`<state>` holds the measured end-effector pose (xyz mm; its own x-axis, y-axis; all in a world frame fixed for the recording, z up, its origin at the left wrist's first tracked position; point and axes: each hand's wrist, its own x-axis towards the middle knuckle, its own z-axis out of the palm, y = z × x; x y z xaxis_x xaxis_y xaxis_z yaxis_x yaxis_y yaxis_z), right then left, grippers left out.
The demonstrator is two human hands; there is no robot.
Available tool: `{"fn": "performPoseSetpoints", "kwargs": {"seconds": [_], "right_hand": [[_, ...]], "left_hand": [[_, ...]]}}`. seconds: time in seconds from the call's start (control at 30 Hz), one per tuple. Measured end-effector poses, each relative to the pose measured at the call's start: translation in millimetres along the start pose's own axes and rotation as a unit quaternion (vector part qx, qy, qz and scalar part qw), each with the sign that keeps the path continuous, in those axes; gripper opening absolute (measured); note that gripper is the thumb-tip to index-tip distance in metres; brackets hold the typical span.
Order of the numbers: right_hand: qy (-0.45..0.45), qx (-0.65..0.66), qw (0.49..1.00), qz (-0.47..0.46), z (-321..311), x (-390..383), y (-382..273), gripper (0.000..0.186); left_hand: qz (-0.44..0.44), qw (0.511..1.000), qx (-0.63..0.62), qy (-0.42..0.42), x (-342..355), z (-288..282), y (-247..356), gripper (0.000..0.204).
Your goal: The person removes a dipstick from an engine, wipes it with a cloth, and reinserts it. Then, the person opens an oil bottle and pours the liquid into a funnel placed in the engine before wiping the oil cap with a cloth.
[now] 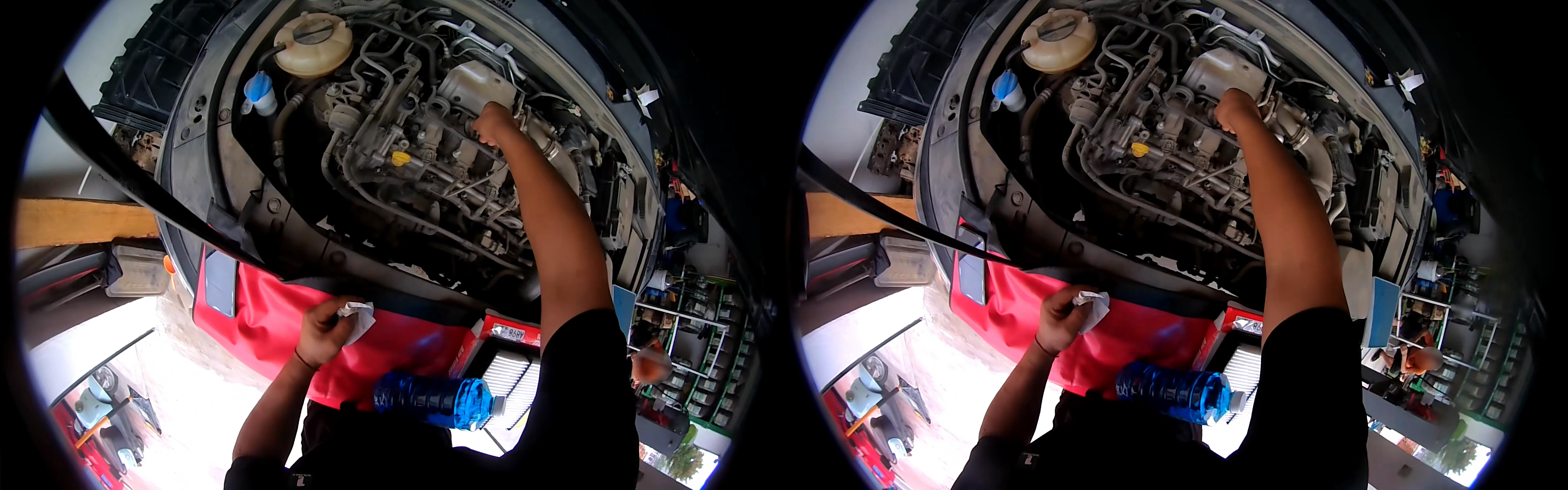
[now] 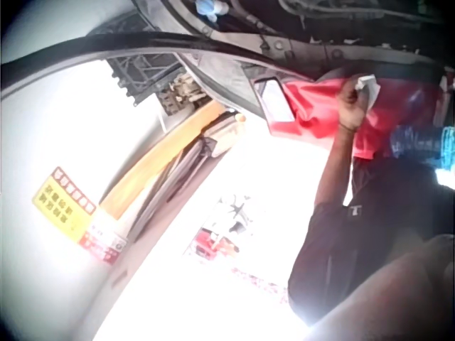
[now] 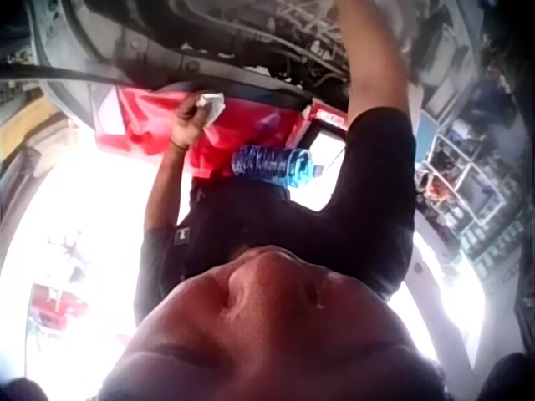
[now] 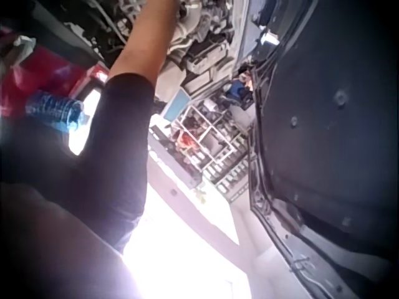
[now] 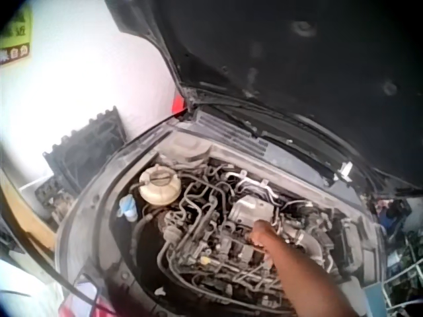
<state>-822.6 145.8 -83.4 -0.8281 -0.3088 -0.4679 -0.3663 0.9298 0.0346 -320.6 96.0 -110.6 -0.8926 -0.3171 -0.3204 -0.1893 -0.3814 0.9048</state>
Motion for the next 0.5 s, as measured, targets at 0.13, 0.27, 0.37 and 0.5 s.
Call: {"fn": "performPoseSetpoints", "kwargs": {"seconds": [0.13, 0.27, 0.37, 0.5], "right_hand": [[0.036, 0.283, 0.95, 0.126, 13.5, -2.6, -7.6, 0.025], [0.088, -0.007, 0.988, -0.125, 3.2, -4.7, 25.3, 0.022], [0.112, -0.07, 0.956, -0.262, -4.4, -20.9, 35.2, 0.027], [0.076, -0.205, 0.932, -0.288, -12.1, -39.9, 23.0, 0.025]], "left_hand": [[0.0, 1.0, -0.012, 0.005, -0.6, -2.3, -0.2, 0.028], [0.028, 1.0, -0.002, 0.006, 1.5, -1.4, -2.9, 0.027], [0.038, 0.999, 0.008, 0.011, 0.5, -1.8, -4.8, 0.027], [0.046, 0.999, 0.014, 0.022, 1.5, -0.1, -4.7, 0.026]]}}
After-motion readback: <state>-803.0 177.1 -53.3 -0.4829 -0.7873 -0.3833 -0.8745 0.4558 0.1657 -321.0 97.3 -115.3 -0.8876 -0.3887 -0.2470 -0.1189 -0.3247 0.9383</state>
